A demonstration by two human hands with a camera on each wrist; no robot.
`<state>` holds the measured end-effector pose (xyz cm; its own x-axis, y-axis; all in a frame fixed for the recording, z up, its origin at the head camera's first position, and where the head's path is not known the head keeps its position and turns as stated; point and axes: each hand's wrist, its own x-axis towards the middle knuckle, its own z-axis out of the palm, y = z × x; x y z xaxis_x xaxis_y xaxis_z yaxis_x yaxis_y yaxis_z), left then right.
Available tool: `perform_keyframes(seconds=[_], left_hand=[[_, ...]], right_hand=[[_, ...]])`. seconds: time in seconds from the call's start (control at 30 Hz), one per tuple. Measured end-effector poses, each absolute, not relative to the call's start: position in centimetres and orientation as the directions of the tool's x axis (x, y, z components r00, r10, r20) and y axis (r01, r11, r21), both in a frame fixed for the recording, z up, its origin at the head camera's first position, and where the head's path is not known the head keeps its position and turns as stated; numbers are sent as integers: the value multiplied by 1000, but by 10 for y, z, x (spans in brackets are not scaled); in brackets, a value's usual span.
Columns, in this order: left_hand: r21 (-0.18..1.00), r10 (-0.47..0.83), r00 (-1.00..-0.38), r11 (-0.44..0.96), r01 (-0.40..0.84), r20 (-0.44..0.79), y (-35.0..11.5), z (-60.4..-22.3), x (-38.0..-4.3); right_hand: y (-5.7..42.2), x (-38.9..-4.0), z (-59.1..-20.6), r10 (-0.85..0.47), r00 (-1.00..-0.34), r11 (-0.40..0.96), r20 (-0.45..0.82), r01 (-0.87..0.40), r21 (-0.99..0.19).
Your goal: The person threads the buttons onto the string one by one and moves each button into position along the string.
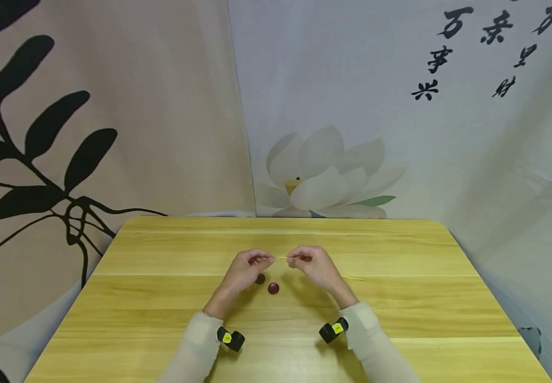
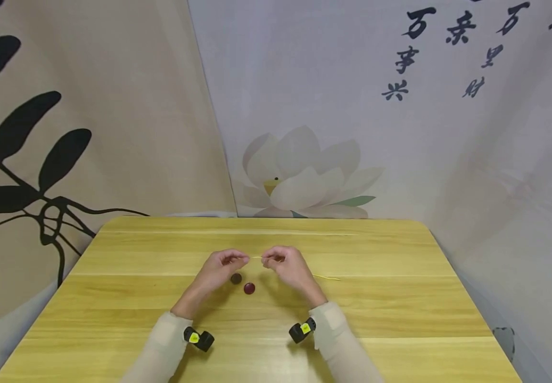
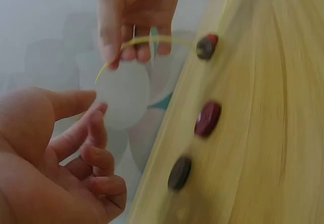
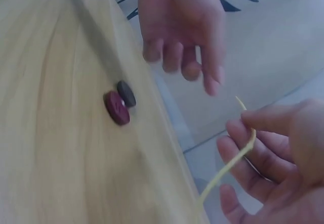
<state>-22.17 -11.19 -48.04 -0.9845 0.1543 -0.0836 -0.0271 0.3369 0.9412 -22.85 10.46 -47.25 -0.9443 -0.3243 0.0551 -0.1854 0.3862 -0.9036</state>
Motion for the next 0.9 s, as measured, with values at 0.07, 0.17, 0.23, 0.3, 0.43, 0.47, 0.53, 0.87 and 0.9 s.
perform_keyframes(seconds=[0.07, 0.17, 0.23, 0.3, 0.43, 0.47, 0.53, 0.87, 0.9], left_hand=[[928, 154, -984, 372, -28, -92, -117, -483, -224], [912, 158, -981, 409, -38, -112, -124, -487, -227], [902, 151, -981, 428, -49, -124, -128, -490, -229], [895, 147, -981, 444, -50, -128, -132, -493, -230], [881, 157, -978, 470, -50, -139, -138, -500, -233], [880, 165, -975, 472, -52, -146, -139, -501, -233], [880, 192, -969, 473, -49, -158, -141, -504, -234], [859, 305, -934, 512, -2, -184, -149, -507, -235], [860, 314, -930, 511, -2, -189, -150, -507, -235]], right_hand=[[107, -231, -475, -320, -946, 378, 54, -180, -908], [110, -235, -479, -314, -948, 362, 45, -163, -918], [112, -238, -481, -314, -949, 357, 33, -150, -922], [114, -241, -483, -309, -951, 363, 14, -131, -922], [119, -249, -488, -299, -954, 390, -12, -111, -914], [120, -252, -489, -294, -956, 396, -18, -105, -912], [123, -256, -493, -281, -959, 407, -29, -92, -909], [130, -268, -509, -239, -965, 393, -111, 8, -920], [130, -268, -509, -239, -963, 390, -126, 23, -921]])
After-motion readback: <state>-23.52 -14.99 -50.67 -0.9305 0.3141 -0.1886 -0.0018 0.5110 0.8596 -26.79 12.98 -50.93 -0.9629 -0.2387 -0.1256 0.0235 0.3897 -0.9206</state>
